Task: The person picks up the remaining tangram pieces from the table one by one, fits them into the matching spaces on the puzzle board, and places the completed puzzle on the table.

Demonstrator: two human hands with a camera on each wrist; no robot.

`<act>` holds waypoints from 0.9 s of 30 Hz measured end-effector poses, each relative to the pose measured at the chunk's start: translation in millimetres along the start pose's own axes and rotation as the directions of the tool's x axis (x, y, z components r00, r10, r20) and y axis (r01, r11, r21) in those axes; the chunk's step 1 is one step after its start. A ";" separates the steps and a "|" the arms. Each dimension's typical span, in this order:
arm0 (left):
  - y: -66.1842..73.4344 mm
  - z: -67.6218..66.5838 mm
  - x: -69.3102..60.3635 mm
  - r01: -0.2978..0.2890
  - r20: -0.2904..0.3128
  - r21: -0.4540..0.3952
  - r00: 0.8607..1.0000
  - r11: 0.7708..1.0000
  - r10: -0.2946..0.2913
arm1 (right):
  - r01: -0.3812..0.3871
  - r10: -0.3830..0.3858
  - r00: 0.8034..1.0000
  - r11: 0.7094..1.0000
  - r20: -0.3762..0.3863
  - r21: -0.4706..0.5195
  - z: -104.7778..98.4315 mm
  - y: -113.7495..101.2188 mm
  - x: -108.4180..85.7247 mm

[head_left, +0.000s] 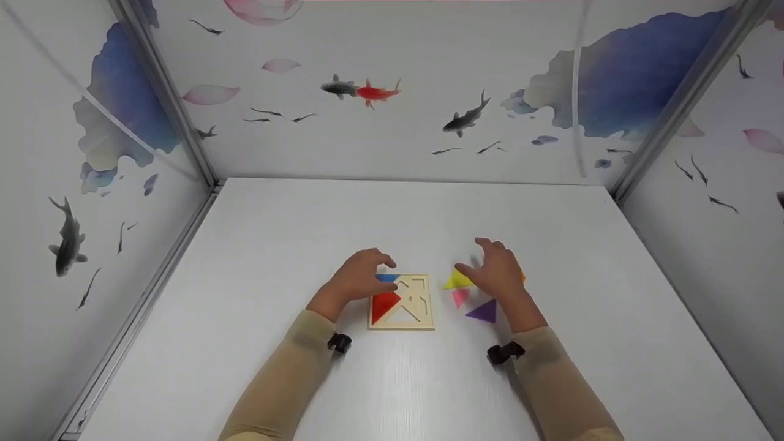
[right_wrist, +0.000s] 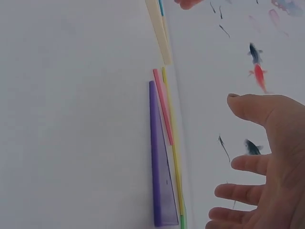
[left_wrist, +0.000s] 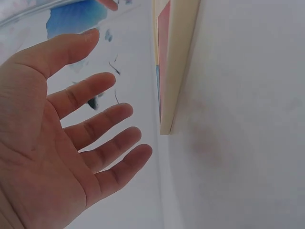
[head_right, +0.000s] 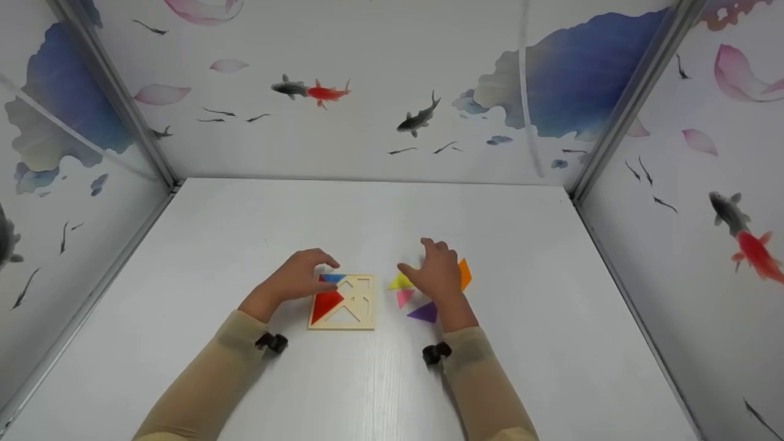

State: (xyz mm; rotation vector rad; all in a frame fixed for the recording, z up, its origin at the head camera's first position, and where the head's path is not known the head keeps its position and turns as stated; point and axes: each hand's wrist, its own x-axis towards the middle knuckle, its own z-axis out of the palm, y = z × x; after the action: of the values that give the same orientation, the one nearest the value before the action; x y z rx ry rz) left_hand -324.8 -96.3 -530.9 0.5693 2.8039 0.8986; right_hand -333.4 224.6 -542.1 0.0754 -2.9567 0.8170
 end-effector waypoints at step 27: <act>-10.8 3.3 -4.3 -0.045 0.097 0.106 0.995 0.993 0.035 | -0.007 0.006 0.985 1.000 0.175 0.008 1.9 3.2 5.7</act>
State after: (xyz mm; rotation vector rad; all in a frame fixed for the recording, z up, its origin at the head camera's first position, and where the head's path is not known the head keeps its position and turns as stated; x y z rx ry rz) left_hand -323.4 -104.4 -539.8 0.6668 2.7768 0.7097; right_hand -339.4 226.1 -544.9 0.1450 -3.1184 0.8660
